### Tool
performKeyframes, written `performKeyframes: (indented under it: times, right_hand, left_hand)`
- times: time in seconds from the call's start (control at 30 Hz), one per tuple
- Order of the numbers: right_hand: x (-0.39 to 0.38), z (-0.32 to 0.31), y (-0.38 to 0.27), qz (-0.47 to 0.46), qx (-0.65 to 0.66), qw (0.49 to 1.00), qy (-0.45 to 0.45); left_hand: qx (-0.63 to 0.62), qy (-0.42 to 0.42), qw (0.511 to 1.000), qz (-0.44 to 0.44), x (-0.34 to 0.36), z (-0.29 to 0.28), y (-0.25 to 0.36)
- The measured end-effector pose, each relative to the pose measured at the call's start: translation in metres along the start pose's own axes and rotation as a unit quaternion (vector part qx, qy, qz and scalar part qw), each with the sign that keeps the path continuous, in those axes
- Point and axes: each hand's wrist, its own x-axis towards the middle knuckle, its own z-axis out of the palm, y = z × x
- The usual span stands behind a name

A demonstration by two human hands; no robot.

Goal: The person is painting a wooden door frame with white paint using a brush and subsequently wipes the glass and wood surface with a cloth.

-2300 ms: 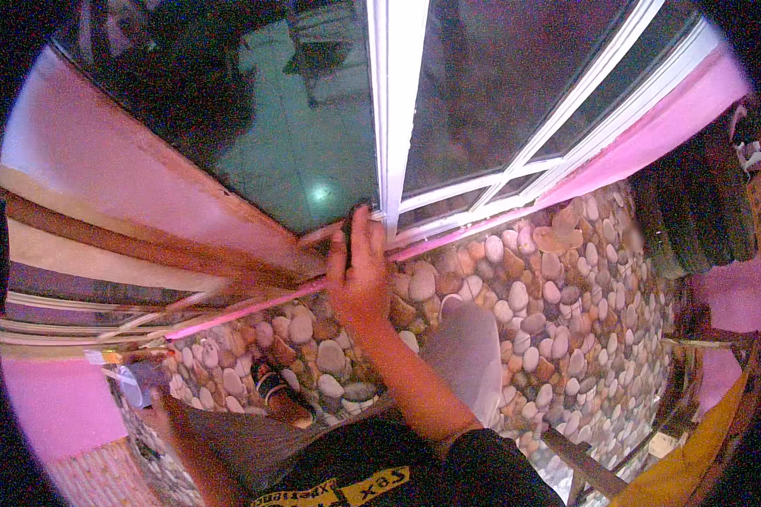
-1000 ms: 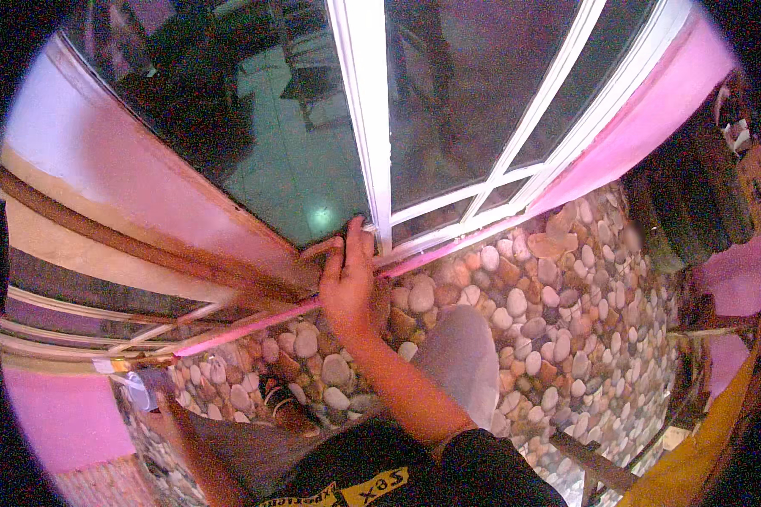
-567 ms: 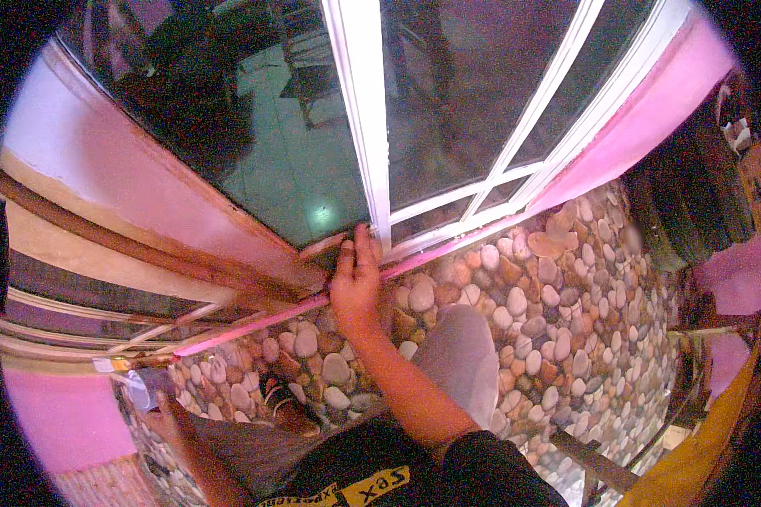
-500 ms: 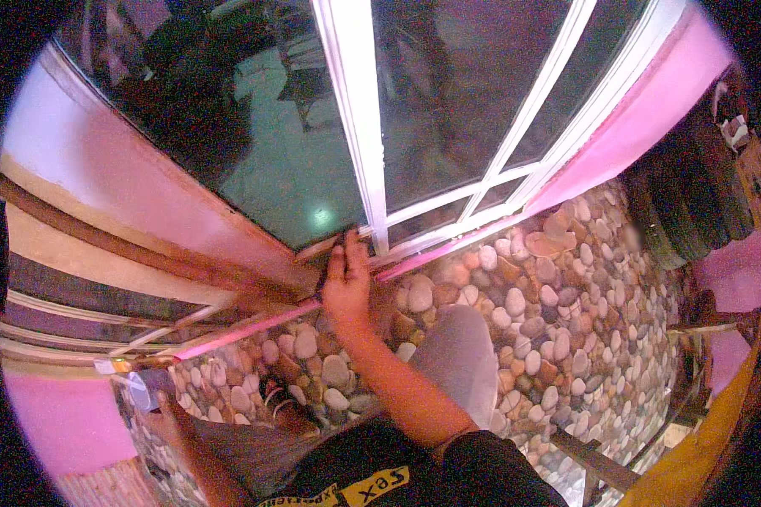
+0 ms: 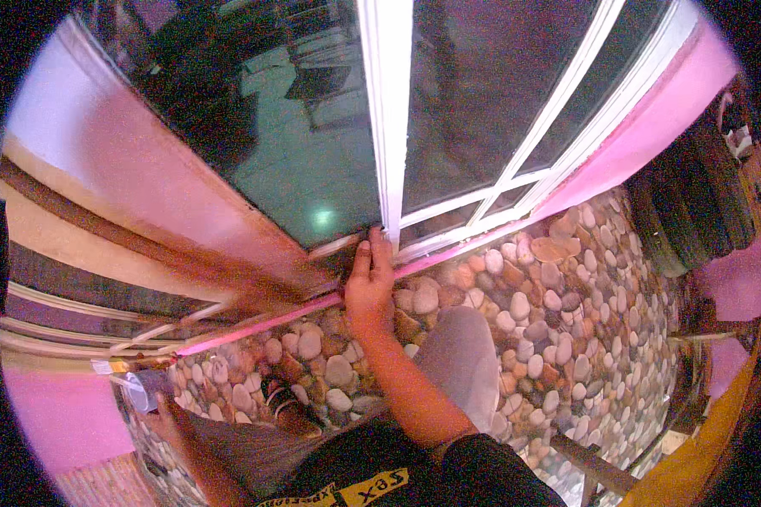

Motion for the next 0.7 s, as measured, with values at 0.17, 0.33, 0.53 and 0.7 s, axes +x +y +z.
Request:
performKeyframes:
  times: [0.17,0.33,0.53,0.7]
  right_hand:
    - [-0.012,0.009,-0.006,0.010,0.014,1.000,0.020]
    - [-0.009,0.011,-0.006,-0.086,-0.054,0.995,0.019]
    - [0.001,0.007,0.002,-0.137,-0.064,0.987,0.050]
    - [0.000,0.005,-0.007,-0.049,-0.016,0.998,0.020]
  left_hand:
    - [0.019,-0.002,1.000,0.004,-0.002,-0.006,-0.002]
    - [0.013,-0.006,1.000,-0.004,-0.001,-0.003,0.002]
    - [0.004,0.016,1.000,-0.025,-0.001,-0.006,-0.006]
    - [0.070,0.009,0.997,-0.030,0.002,-0.017,-0.012]
